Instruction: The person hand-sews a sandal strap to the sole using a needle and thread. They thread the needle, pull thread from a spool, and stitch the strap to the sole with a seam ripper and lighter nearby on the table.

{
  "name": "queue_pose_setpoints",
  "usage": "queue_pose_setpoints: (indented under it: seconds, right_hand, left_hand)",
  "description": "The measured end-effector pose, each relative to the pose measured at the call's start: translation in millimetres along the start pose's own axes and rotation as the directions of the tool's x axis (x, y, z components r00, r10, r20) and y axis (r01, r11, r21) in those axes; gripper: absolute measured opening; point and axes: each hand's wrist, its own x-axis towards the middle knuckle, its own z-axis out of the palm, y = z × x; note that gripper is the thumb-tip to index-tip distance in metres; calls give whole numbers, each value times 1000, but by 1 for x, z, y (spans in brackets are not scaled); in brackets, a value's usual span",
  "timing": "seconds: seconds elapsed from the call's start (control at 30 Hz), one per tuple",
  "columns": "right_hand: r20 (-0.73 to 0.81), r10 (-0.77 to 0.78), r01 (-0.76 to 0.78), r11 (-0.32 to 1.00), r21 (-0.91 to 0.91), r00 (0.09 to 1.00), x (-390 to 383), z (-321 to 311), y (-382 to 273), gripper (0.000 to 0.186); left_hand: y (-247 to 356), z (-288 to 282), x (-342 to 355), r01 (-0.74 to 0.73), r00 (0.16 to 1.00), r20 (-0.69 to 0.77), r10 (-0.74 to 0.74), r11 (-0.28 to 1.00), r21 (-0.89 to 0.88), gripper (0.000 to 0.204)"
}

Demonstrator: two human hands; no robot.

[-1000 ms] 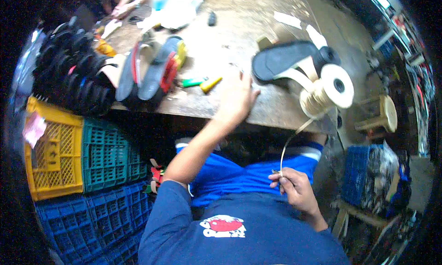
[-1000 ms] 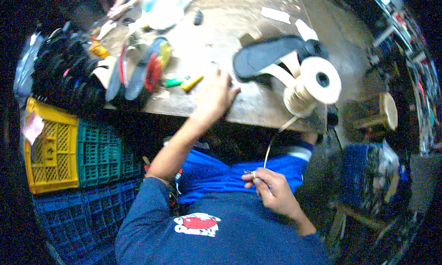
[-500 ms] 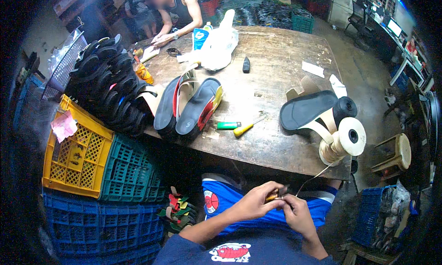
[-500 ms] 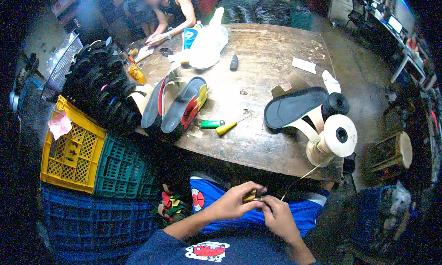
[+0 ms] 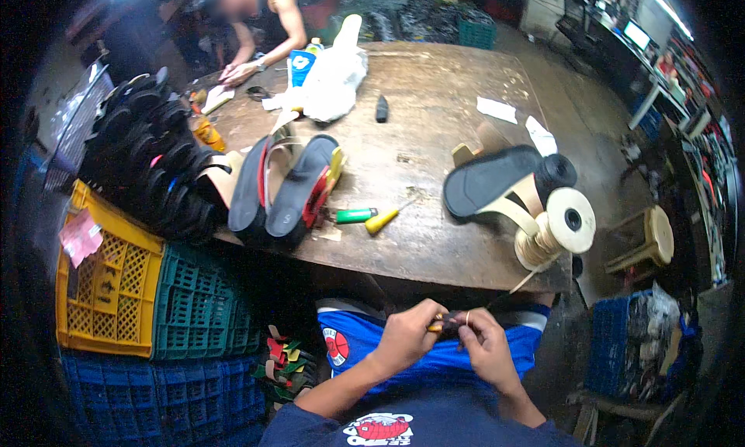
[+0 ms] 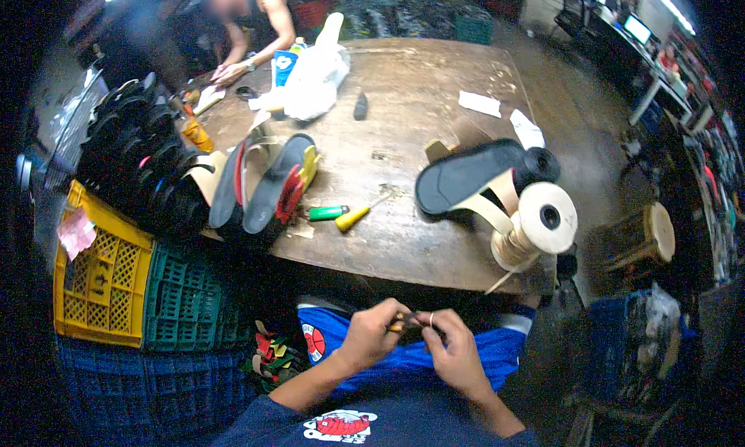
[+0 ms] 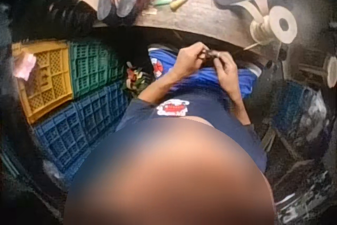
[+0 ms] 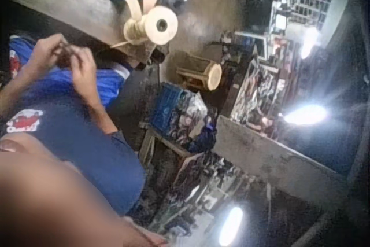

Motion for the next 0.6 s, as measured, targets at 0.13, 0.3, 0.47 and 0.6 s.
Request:
queue_pose_setpoints:
  seconds: [0.13,0.3,0.47,0.6]
  right_hand:
    - [-260,-119,233,851,470,958,4,-10,6,32]
    - [-638,-281,107,949,-297,717,6,-39,4,43]
    - [-444,-549,611,792,-5,708,5,8,-2,75]
    - [142,-163,41,787,615,976,10,28,4,69]
  left_hand:
    - [-3,-13,7,58,998,25,-55,992,-117,21]
    - [-7,-30,8,227,974,61,-220,954,-196,6]
    - [8,-21,8,248,965,135,-224,948,-199,5]
    - [22,-13,7,176,984,27,-174,975,-136,7]
